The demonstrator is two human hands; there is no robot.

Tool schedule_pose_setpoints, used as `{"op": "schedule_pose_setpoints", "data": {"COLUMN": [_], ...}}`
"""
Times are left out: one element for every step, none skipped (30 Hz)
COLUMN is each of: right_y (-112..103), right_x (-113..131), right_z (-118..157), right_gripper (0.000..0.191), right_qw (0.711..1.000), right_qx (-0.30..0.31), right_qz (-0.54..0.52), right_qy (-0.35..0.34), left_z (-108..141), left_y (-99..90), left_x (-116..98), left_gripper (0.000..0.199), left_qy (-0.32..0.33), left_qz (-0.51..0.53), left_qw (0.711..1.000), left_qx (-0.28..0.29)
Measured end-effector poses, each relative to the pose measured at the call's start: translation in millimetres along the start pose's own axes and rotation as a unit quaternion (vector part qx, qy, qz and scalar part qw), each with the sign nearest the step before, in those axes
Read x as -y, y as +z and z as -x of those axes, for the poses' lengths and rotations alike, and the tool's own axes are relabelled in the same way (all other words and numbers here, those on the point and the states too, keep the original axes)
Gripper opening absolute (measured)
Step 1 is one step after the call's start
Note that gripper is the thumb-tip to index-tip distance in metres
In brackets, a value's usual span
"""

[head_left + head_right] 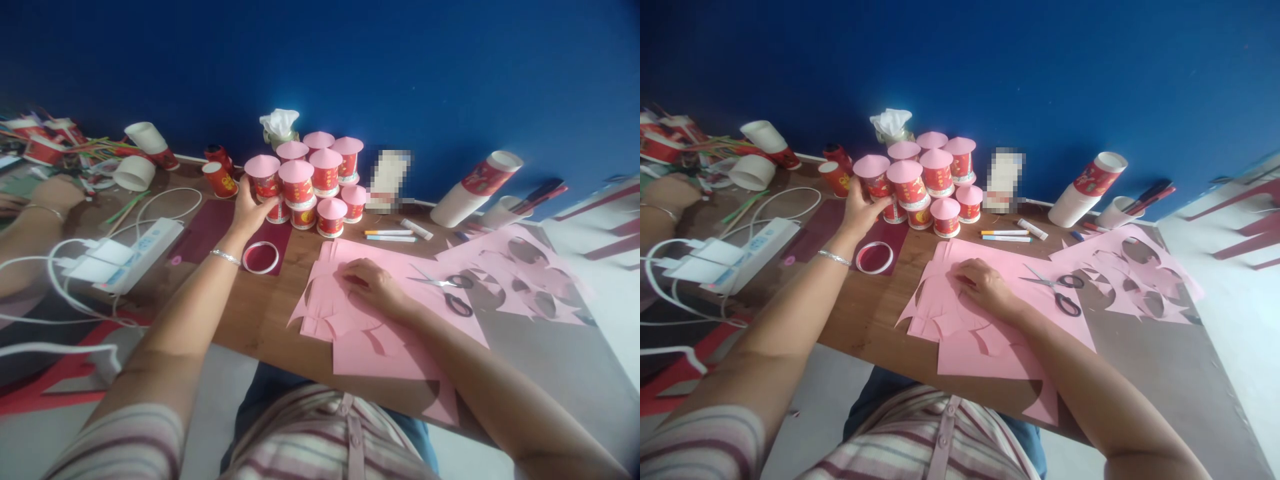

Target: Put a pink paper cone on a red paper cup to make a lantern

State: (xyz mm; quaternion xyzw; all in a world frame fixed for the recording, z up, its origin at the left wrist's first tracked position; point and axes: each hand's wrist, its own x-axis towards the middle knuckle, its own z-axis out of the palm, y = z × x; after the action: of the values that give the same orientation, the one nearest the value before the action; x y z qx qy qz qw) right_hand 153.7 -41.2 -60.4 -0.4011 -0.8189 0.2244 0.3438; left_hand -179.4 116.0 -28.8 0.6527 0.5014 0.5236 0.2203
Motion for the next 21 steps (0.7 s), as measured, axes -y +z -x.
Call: {"op": "schedule_pose_setpoints", "data": {"right_y": [0.3,0.6,0.9,1.2,1.5,1.6,1.6,1.4,1.2,0.9,0.7,0.6,0.6,0.7,0.9,1.2,1.4,1.5,1.5,1.3,1.0], "right_x": [-0.2,-0.4,-0.5,-0.5,-0.3,-0.1,0.2,0.6,0.8,0.9,0.9,0.7,0.4,0.1,-0.3,-0.7,-0.9,-1.1,-1.0,-0.9,-0.7], "right_z": [0.1,0.3,0.5,0.7,0.8,0.9,0.8,0.8,0.6,0.5,0.3,0.2,0.2,0.2,0.3,0.4,0.5,0.6,0.6,0.6,0.6], "right_gripper": [0.015,0.015,0.015,0.016,0.016,0.016,0.016,0.016,0.016,0.016,0.015,0.016,0.016,0.016,0.015,0.015,0.015,0.015,0.015,0.015,0.015], "right_qw": [1.0,1.0,1.0,1.0,1.0,1.0,1.0,1.0,1.0,1.0,1.0,1.0,1.0,1.0,1.0,1.0,1.0,1.0,1.0,1.0,1.0], "right_qx": [0.001,0.0,-0.002,-0.004,-0.006,-0.009,-0.011,-0.012,-0.011,-0.009,-0.007,-0.005,-0.004,-0.004,-0.004,-0.005,-0.005,-0.004,-0.003,-0.002,0.0], "right_qz": [0.003,0.004,0.005,0.005,0.004,0.005,0.006,0.007,0.007,0.006,0.004,0.002,0.0,-0.001,0.0,0.001,0.003,0.005,0.006,0.006,0.006], "right_qy": [-0.001,-0.001,-0.002,-0.001,0.0,0.002,0.004,0.005,0.005,0.005,0.004,0.002,0.001,-0.001,-0.002,-0.002,-0.003,-0.003,-0.002,0.0,0.002], "left_z": [-0.6,-1.4,-2.6,-3.9,-5.4,-6.9,-8.4,-9.8,-11.1,-12.3,-13.3,-14.1,-14.8,-15.2,-15.5,-15.5,-15.4,-15.1,-14.7,-14.3,-13.8], "left_y": [0.5,1.0,1.5,2.1,2.6,3.1,3.5,3.9,4.1,4.2,4.1,4.0,3.8,3.5,3.3,3.2,3.1,3.0,2.9,2.9,2.8], "left_x": [1.1,2.3,3.5,4.6,5.5,6.3,6.9,7.3,7.6,7.8,8.1,8.3,8.5,8.7,8.7,8.7,8.5,8.2,7.8,7.4,6.9], "left_gripper": [0.087,0.087,0.086,0.087,0.087,0.088,0.089,0.089,0.088,0.087,0.085,0.084,0.082,0.08,0.078,0.077,0.076,0.076,0.076,0.076,0.077], "left_qy": [0.005,0.011,0.016,0.02,0.024,0.027,0.03,0.031,0.03,0.029,0.028,0.028,0.029,0.031,0.032,0.032,0.031,0.029,0.027,0.025,0.022], "left_qz": [0.002,0.005,0.009,0.015,0.023,0.032,0.04,0.045,0.049,0.05,0.051,0.052,0.054,0.057,0.061,0.065,0.068,0.072,0.076,0.082,0.089], "left_qw": [1.0,1.0,1.0,1.0,0.999,0.999,0.999,0.998,0.998,0.998,0.998,0.998,0.998,0.998,0.998,0.997,0.997,0.997,0.997,0.996,0.996], "left_qx": [-0.006,-0.011,-0.015,-0.014,-0.012,-0.01,-0.007,-0.004,-0.001,0.001,0.001,0.001,0.001,0.0,-0.001,0.0,0.002,0.003,0.006,0.009,0.011]}}
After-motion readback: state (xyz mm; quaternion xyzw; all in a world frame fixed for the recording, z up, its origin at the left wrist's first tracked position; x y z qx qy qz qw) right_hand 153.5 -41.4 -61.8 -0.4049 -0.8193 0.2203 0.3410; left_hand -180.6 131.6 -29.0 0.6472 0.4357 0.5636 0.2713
